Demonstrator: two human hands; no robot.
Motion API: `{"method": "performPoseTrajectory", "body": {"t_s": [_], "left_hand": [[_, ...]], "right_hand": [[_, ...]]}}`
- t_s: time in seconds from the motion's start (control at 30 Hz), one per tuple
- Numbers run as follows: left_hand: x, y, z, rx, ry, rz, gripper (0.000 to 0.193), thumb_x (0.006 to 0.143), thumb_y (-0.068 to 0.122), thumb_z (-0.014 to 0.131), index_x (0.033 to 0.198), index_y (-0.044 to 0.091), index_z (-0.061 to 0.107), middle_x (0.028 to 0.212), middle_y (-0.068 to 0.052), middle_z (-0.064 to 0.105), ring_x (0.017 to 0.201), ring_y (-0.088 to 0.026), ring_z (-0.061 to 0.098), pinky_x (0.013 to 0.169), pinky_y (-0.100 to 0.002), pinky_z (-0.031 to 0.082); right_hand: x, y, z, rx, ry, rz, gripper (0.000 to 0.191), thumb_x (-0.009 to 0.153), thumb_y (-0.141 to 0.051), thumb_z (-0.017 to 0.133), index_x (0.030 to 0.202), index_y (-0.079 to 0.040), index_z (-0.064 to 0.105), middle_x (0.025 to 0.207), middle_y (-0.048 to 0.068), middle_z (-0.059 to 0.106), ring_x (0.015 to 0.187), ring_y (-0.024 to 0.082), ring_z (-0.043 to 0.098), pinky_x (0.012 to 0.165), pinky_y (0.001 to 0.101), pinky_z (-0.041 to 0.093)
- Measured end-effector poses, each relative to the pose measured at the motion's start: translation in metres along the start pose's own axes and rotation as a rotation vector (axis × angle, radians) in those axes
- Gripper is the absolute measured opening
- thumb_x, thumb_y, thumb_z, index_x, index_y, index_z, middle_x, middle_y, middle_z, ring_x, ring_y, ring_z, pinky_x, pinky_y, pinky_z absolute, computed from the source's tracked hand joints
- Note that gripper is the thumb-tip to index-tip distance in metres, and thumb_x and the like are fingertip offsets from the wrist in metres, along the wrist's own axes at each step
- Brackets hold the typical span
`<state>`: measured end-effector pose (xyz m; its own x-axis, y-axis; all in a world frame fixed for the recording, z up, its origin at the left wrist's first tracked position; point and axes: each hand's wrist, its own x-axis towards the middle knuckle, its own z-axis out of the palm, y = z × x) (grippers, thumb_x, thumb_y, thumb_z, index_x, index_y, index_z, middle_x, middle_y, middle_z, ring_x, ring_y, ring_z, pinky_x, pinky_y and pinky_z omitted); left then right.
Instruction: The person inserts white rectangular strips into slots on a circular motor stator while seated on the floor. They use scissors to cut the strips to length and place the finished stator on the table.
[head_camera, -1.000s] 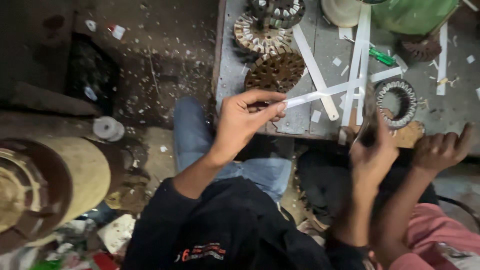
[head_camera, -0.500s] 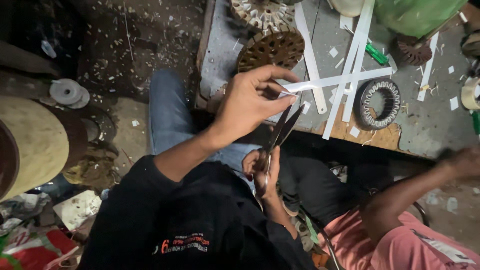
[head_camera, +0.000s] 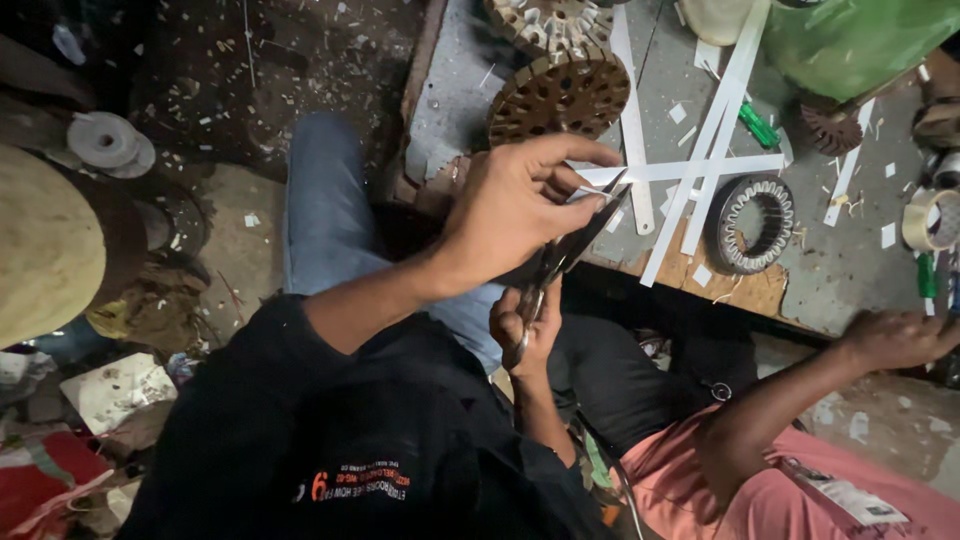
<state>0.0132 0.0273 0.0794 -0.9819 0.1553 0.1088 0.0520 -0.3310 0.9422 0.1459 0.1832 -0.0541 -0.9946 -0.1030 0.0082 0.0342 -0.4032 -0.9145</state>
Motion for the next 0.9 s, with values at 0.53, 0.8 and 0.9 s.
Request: {"method": "performPoseTrajectory", "body": {"t_s": [0.53,0.8,0.9], "left_hand": [[-0.002,-0.001,-0.004,-0.037,-0.015,-0.057,0.033,0.092,0.002,0.075,0.125,0.005,0.071,0.098,-0.006,0.080,0.083,-0.005,0.073,0.069,-0.019,0.060],[-0.017,-0.018,-0.034,-0.020,0.030,-0.165,0.025,0.093,0.004,0.077,0.116,-0.005,0.074,0.099,-0.009,0.078,0.084,-0.012,0.074,0.070,-0.023,0.060],[-0.031,-0.032,-0.041,-0.105,0.060,-0.176,0.023,0.095,0.004,0.073,0.115,-0.009,0.072,0.102,-0.010,0.076,0.090,-0.013,0.075,0.081,-0.025,0.062]], "right_hand": [[-0.005,0.007,-0.012,-0.082,0.075,0.078,0.091,0.094,-0.003,0.070,0.165,-0.011,0.013,0.068,-0.001,0.049,0.049,0.009,0.046,0.043,0.0254,0.035],[0.058,-0.071,-0.034,-0.672,0.084,-0.174,0.070,0.104,0.006,0.063,0.161,-0.008,0.024,0.113,0.011,0.067,0.100,0.019,0.067,0.088,0.0329,0.055],[0.097,-0.093,-0.028,-0.842,-0.007,-0.316,0.064,0.106,0.006,0.060,0.157,-0.009,0.025,0.124,0.015,0.071,0.112,0.024,0.071,0.095,0.0351,0.056]]}}
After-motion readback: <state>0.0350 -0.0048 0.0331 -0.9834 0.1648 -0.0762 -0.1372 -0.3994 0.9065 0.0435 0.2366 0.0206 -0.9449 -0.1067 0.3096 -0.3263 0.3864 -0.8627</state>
